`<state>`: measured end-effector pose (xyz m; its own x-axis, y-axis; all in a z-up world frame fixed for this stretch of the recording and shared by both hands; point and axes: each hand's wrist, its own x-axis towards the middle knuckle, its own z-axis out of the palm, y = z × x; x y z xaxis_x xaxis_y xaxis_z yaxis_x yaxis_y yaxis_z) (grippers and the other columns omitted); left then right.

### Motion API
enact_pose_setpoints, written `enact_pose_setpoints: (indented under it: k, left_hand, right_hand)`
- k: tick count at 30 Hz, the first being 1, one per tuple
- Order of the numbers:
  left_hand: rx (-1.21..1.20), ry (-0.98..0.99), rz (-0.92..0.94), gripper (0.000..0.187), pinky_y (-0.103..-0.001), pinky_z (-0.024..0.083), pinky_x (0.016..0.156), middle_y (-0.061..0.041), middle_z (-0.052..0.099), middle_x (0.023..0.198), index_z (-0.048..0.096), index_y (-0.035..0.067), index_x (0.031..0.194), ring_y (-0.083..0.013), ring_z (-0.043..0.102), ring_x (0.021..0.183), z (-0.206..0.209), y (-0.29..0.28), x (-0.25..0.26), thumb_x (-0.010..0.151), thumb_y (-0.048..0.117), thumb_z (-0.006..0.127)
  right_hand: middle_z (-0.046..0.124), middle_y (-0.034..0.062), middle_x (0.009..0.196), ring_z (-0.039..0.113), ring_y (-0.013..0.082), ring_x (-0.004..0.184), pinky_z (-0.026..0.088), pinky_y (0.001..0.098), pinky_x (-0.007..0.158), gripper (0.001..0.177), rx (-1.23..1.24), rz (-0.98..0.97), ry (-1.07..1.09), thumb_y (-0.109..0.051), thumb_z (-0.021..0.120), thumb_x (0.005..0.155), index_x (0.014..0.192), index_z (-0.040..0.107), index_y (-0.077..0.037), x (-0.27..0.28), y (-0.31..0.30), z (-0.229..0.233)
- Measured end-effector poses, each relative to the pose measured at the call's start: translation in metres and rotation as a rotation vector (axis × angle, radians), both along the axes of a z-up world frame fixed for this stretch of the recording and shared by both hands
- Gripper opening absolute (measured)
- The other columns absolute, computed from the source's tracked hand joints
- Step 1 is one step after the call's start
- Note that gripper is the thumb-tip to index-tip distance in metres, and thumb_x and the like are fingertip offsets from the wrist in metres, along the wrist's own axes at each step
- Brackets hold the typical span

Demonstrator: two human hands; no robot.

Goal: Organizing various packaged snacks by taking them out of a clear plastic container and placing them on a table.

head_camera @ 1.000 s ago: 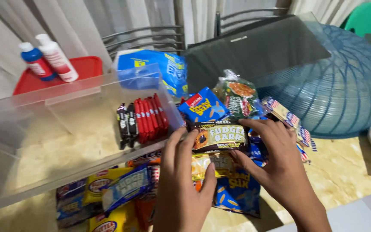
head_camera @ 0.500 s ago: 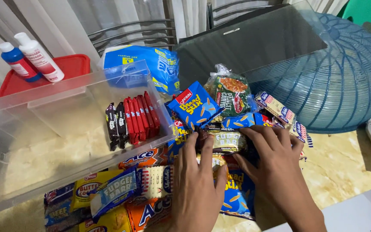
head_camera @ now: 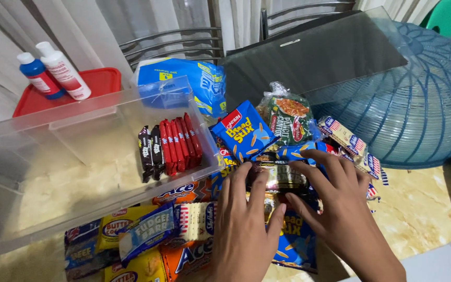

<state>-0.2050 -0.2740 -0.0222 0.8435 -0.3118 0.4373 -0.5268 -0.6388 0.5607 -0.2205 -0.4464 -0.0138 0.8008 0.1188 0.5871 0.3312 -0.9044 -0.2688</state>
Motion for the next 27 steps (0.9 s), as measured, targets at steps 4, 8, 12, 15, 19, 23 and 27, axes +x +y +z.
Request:
enact_pose_setpoints:
  k: [4, 8, 12, 15, 19, 23, 27]
  left_hand:
    - [-0.048, -0.046, -0.015, 0.055, -0.054, 0.04, 0.104, -0.025, 0.047, 0.139, 0.057, -0.002, 0.131, -0.0432, 0.05, 0.126, 0.012, 0.008, -0.001, 0.085, 0.021, 0.077]
    - [-0.119, -0.192, -0.035, 0.048, -0.051, 0.045, 0.105, -0.023, 0.052, 0.137, 0.06, -0.001, 0.129, -0.0417, 0.055, 0.125, 0.029, 0.025, 0.004, 0.086, 0.015, 0.075]
    - [-0.108, -0.259, 0.036, 0.046, -0.047, 0.048, 0.102, -0.021, 0.058, 0.132, 0.064, -0.001, 0.125, -0.0387, 0.059, 0.122, 0.049, 0.052, 0.009, 0.083, 0.012, 0.076]
    - [-0.096, -0.328, 0.073, 0.044, -0.046, 0.05, 0.101, -0.019, 0.061, 0.129, 0.064, -0.001, 0.122, -0.0384, 0.061, 0.119, 0.058, 0.081, 0.015, 0.081, 0.01, 0.076]
    - [-0.033, -0.372, 0.118, 0.042, -0.047, 0.049, 0.101, -0.021, 0.061, 0.128, 0.065, -0.001, 0.121, -0.0406, 0.061, 0.118, 0.063, 0.119, 0.024, 0.082, 0.009, 0.075]
    - [0.044, -0.344, 0.118, 0.043, -0.047, 0.048, 0.102, -0.021, 0.06, 0.13, 0.064, 0.0, 0.122, -0.0404, 0.059, 0.121, 0.065, 0.156, 0.026, 0.082, 0.013, 0.074]
    - [0.104, -0.284, 0.123, 0.046, -0.048, 0.046, 0.101, -0.02, 0.06, 0.129, 0.063, 0.001, 0.123, -0.0395, 0.057, 0.121, 0.067, 0.185, 0.025, 0.082, 0.018, 0.074]
  right_hand:
    - [0.056, 0.0091, 0.137, 0.051, 0.0318, 0.123, 0.033, 0.0478, 0.101, 0.047, 0.045, 0.037, -0.001, -0.026, 0.074, 0.081, 0.125, 0.063, -0.014, -0.002, 0.01, 0.012]
    - [0.056, 0.0098, 0.136, 0.052, 0.0327, 0.124, 0.034, 0.0479, 0.104, 0.049, 0.078, 0.107, -0.042, -0.022, 0.074, 0.082, 0.128, 0.061, -0.011, -0.001, 0.017, 0.021]
    - [0.057, 0.0111, 0.135, 0.053, 0.0332, 0.122, 0.036, 0.0461, 0.102, 0.05, 0.073, 0.167, -0.084, -0.02, 0.074, 0.082, 0.129, 0.06, -0.009, 0.003, 0.03, 0.035]
    - [0.058, 0.01, 0.134, 0.054, 0.0318, 0.122, 0.037, 0.0456, 0.102, 0.047, 0.068, 0.217, -0.077, -0.019, 0.073, 0.084, 0.128, 0.061, -0.009, 0.007, 0.041, 0.042]
    - [0.058, 0.0108, 0.133, 0.054, 0.0316, 0.121, 0.038, 0.0444, 0.098, 0.049, 0.058, 0.266, -0.069, -0.021, 0.074, 0.085, 0.13, 0.06, -0.009, 0.015, 0.06, 0.055]
    - [0.058, 0.0109, 0.133, 0.054, 0.0326, 0.118, 0.037, 0.0471, 0.099, 0.05, -0.02, 0.338, -0.076, -0.021, 0.074, 0.084, 0.13, 0.06, -0.009, 0.022, 0.081, 0.066]
    - [0.055, 0.0133, 0.139, 0.054, 0.0336, 0.125, 0.037, 0.0484, 0.104, 0.057, -0.02, 0.447, -0.078, -0.021, 0.073, 0.084, 0.137, 0.056, -0.009, 0.031, 0.103, 0.071]
